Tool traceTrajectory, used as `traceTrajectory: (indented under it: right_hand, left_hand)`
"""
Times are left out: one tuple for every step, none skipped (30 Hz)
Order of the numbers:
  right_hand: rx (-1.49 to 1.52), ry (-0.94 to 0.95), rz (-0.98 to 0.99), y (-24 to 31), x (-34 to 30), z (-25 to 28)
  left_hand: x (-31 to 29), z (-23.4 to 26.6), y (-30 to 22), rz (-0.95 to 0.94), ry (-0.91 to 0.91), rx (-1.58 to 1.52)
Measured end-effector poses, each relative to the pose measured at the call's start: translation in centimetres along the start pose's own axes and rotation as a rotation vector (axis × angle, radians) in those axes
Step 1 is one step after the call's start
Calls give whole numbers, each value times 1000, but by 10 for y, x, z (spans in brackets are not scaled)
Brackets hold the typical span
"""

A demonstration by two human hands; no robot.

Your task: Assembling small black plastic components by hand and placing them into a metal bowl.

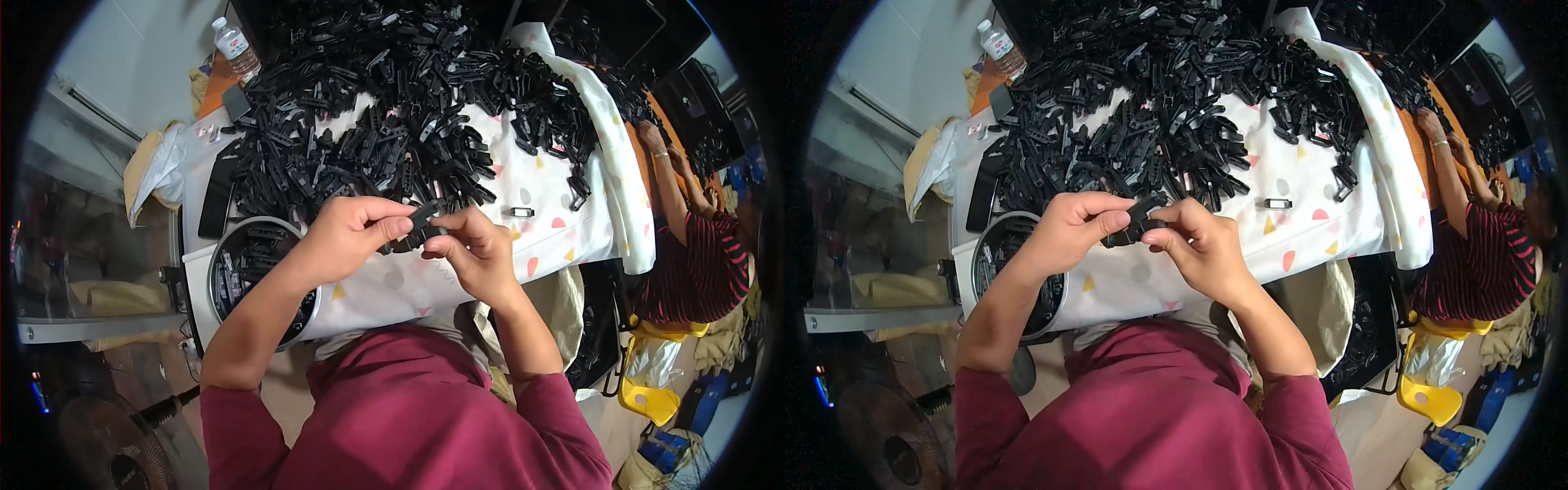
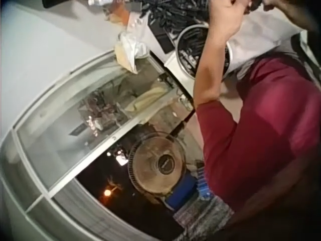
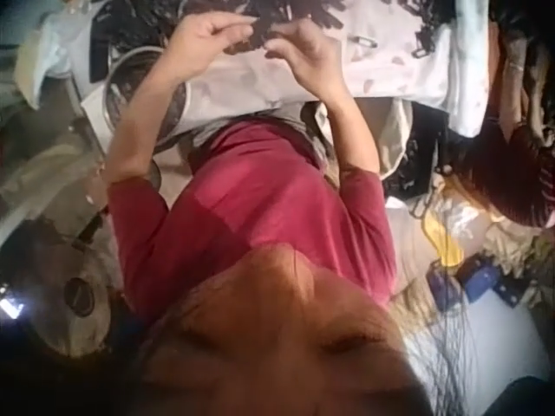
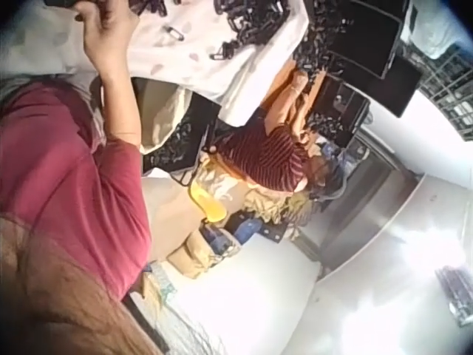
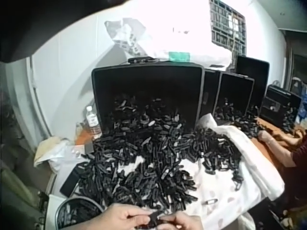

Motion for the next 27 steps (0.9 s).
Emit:
traceTrajectory:
  right_hand:
    - [11,-17,-2,-2,-2,1]
    - [12,-16,-7,-5,-4,-2]
    - [-47,-53,30,-3,-7,0]
    - [-110,-91,67,-2,-11,3]
    - [-130,-88,25,-13,-17,3]
    - [-133,-92,20,-15,-21,2]
    - [-151,-121,106,-8,-23,1]
    - [-169,-152,191,-1,-28,-2]
    - [-73,-154,119,-9,-32,-5]
    - [-49,-97,27,-15,-40,-14]
    - [-84,-67,7,-25,-53,-18]
    - [-116,-36,-14,-38,-65,-22]
    - [-118,-49,-4,-41,-68,-24]
    - [-110,-44,-7,-42,-66,-22]
    - [-202,-18,-46,-46,-60,-17]
    - [-286,10,-84,-53,-53,-13]
    - [-579,-61,-22,-52,-42,4]
    - [-875,-137,42,-50,-31,21]
    - [-1015,-176,-58,-63,-24,38]
    - [-1157,-215,-159,-74,-21,52]
    - [-1150,-210,-156,-74,-18,51]
    - [-1134,-197,-277,-81,-17,56]
    - [-1118,-185,-397,-89,-18,62]
    - [-1119,-180,-391,-90,-18,62]
    - [-1016,-269,-272,-81,-20,63]
    - [-909,-354,-153,-70,-22,67]
    - [-817,-433,-118,-62,-24,78]
  left_hand:
    - [-2,0,-7,-79,-41,89]
    - [-4,-1,-8,-75,-40,86]
    - [-7,-1,-21,-164,-45,221]
    - [-10,-4,-34,-257,-47,354]
    - [-16,-8,-39,-290,-14,384]
    - [-19,-13,-40,-328,-20,465]
    - [-23,-17,-37,-346,-34,535]
    - [-27,-21,-31,-365,-47,605]
    - [-33,-27,-21,-345,-20,649]
    - [-38,-29,-17,-346,-18,644]
    - [-43,-40,-4,-294,85,628]
    - [-46,-49,9,-240,188,611]
    - [-49,-53,19,-196,264,585]
    - [-48,-53,22,-186,264,586]
    - [-44,-53,31,-127,284,623]
    - [-43,-50,42,-60,306,664]
    - [-37,-33,37,-144,172,628]
    - [-28,-12,48,-91,82,556]
    - [-20,17,49,-159,-106,564]
    - [-11,49,69,99,-248,627]
    - [-7,75,72,230,-380,609]
    - [-1,87,68,203,-413,749]
    - [6,86,66,192,-370,882]
    - [13,82,64,178,-325,1014]
    - [15,81,66,182,-332,1011]
    - [20,72,67,146,-275,1175]
    - [23,63,69,109,-215,1337]
Point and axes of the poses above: each hand's wrist, its own x-axis towards the middle knuckle, its own z-axis out of the back of the hand, y = z × x, the point moved 10 cm from there along x, towards the middle knuckle, and after that the axes turned 8 degrees about x, right-handed, at the moved point
